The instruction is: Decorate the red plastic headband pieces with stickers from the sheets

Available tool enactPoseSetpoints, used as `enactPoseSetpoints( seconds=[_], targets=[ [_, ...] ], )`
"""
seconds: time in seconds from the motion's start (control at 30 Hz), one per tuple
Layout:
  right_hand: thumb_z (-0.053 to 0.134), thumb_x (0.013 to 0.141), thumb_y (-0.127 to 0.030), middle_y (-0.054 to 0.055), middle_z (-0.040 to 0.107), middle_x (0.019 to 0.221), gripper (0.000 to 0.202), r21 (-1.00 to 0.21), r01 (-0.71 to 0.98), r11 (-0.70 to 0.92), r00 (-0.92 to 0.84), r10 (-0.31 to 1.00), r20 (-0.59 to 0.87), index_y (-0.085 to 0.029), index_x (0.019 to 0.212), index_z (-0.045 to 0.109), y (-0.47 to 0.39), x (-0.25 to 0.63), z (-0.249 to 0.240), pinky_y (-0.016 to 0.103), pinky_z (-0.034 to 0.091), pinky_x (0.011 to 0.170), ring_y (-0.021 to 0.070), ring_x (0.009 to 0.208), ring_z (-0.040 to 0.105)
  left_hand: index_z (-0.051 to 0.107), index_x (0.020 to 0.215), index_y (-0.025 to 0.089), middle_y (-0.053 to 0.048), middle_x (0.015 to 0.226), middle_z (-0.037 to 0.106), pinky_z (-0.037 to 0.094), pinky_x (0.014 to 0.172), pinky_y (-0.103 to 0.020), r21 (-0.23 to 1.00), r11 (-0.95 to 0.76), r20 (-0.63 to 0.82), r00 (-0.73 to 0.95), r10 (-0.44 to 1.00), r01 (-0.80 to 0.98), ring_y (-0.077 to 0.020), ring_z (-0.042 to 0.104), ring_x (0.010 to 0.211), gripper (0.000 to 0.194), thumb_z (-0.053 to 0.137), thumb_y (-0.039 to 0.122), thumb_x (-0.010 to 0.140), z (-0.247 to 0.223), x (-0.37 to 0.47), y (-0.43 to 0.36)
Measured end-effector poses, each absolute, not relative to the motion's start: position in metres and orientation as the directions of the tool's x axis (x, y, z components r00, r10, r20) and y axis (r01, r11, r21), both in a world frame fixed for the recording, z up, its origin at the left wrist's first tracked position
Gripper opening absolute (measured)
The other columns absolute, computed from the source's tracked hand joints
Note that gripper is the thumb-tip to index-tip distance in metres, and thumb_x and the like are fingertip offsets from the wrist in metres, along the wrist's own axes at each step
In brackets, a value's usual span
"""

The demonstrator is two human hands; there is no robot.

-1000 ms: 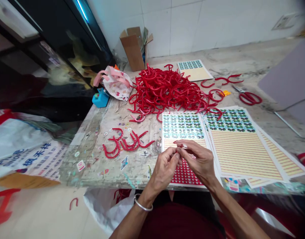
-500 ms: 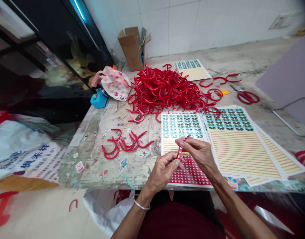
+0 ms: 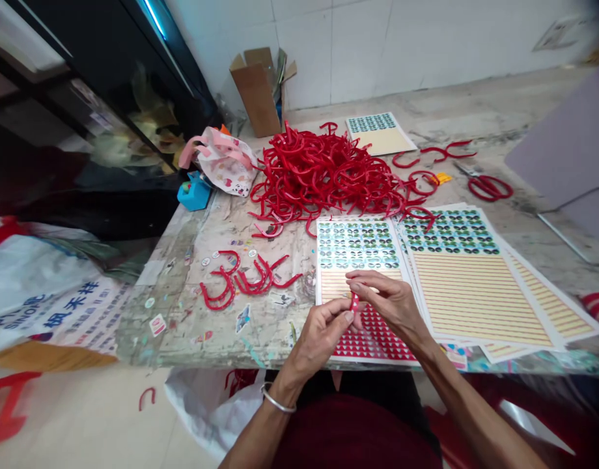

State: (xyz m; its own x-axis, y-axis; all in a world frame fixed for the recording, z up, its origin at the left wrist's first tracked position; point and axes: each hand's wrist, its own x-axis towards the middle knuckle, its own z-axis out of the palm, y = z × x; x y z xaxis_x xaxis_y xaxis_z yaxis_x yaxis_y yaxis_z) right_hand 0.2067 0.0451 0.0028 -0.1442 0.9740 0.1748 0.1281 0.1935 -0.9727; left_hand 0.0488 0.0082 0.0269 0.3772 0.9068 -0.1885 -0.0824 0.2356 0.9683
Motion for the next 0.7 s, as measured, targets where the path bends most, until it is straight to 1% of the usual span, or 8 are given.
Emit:
enactPoseSetpoints(
  seconds=[0.1,0.23,0.3,0.37,0.43,0.53,0.63,0.7],
  targets=[
    [0.061,0.08,-0.026,0.007,0.069,0.098,0.014,-0.953,0.167,0.252,-0.153,0.962,0.228,-0.023,0.087,0.073,0.0419,0.2056,0.0019,0.034,0.053,0.077,0.0205,0.093,0.064,0.061,0.078,0.012,-0.002,0.073,0.056,0.039,0.069,-0.024,0.956,0.273,-0.219,0.355,0.909,-0.107,-0.0114,0.049,0.067,0.025,0.05,0.034,0.086,0.0246,0.0523,0.011],
    [0.059,0.082,-0.024,0.007,0.068,0.1,0.015,-0.912,0.259,0.317,-0.169,0.945,0.281,-0.023,0.089,0.072,0.0413,0.2068,0.0026,0.036,0.052,0.08,0.0204,0.094,0.063,0.056,0.072,0.013,0.0,0.066,0.051,0.036,0.063,-0.022,0.964,0.256,-0.218,0.335,0.917,-0.075,-0.0093,0.044,0.061,0.026,0.049,0.032,0.087,0.0209,0.0549,0.012],
    [0.06,0.082,-0.023,0.007,0.068,0.102,0.014,-0.851,0.345,0.396,-0.164,0.918,0.361,-0.024,0.089,0.072,0.0422,0.2078,0.0038,0.038,0.051,0.082,0.0208,0.095,0.061,0.056,0.071,0.013,0.001,0.065,0.05,0.036,0.063,-0.022,0.975,0.221,-0.199,0.325,0.925,-0.033,-0.0093,0.043,0.061,0.026,0.048,0.031,0.088,0.0203,0.0545,0.0107],
    [0.061,0.081,-0.02,0.006,0.069,0.103,0.014,-0.771,0.43,0.469,-0.152,0.88,0.45,-0.024,0.089,0.072,0.0428,0.2082,0.0046,0.04,0.05,0.081,0.0211,0.093,0.061,0.058,0.075,0.013,0.001,0.067,0.05,0.036,0.064,-0.023,0.984,0.18,-0.176,0.308,0.935,0.017,-0.0102,0.044,0.064,0.024,0.047,0.031,0.088,0.0204,0.0533,0.0089],
    [0.062,0.08,-0.018,0.006,0.07,0.099,0.015,-0.71,0.481,0.514,-0.148,0.846,0.513,-0.025,0.09,0.071,0.0428,0.2084,0.0041,0.04,0.05,0.08,0.0209,0.09,0.061,0.059,0.079,0.013,0.0,0.069,0.052,0.036,0.065,-0.023,0.988,0.133,-0.149,0.296,0.943,0.073,-0.0109,0.045,0.066,0.023,0.047,0.03,0.088,0.0209,0.0516,0.0075],
    [0.062,0.079,-0.017,0.004,0.071,0.09,0.016,-0.67,0.51,0.539,-0.163,0.826,0.54,-0.025,0.091,0.07,0.0416,0.2089,0.0014,0.038,0.051,0.076,0.02,0.085,0.062,0.061,0.078,0.013,0.0,0.069,0.054,0.037,0.067,-0.023,0.987,0.077,-0.117,0.307,0.944,0.139,-0.0112,0.047,0.066,0.025,0.045,0.03,0.089,0.0213,0.0491,0.0065],
    [0.061,0.08,-0.016,0.003,0.071,0.088,0.017,-0.652,0.526,0.547,-0.165,0.817,0.552,-0.025,0.092,0.069,0.039,0.2096,0.0001,0.037,0.051,0.074,0.0194,0.083,0.063,0.06,0.075,0.013,0.0,0.066,0.054,0.037,0.067,-0.023,0.984,0.062,-0.113,0.318,0.941,0.166,-0.0111,0.047,0.065,0.028,0.045,0.031,0.089,0.021,0.0474,0.0062],
    [0.061,0.08,-0.014,0.003,0.071,0.088,0.019,-0.638,0.536,0.553,-0.164,0.809,0.564,-0.024,0.093,0.068,0.0368,0.2097,0.0011,0.036,0.051,0.075,0.0192,0.084,0.063,0.061,0.078,0.013,0.001,0.065,0.052,0.037,0.065,-0.022,0.985,0.072,-0.119,0.311,0.943,0.158,-0.0105,0.046,0.063,0.028,0.044,0.032,0.089,0.0199,0.047,0.0061]
  ],
)
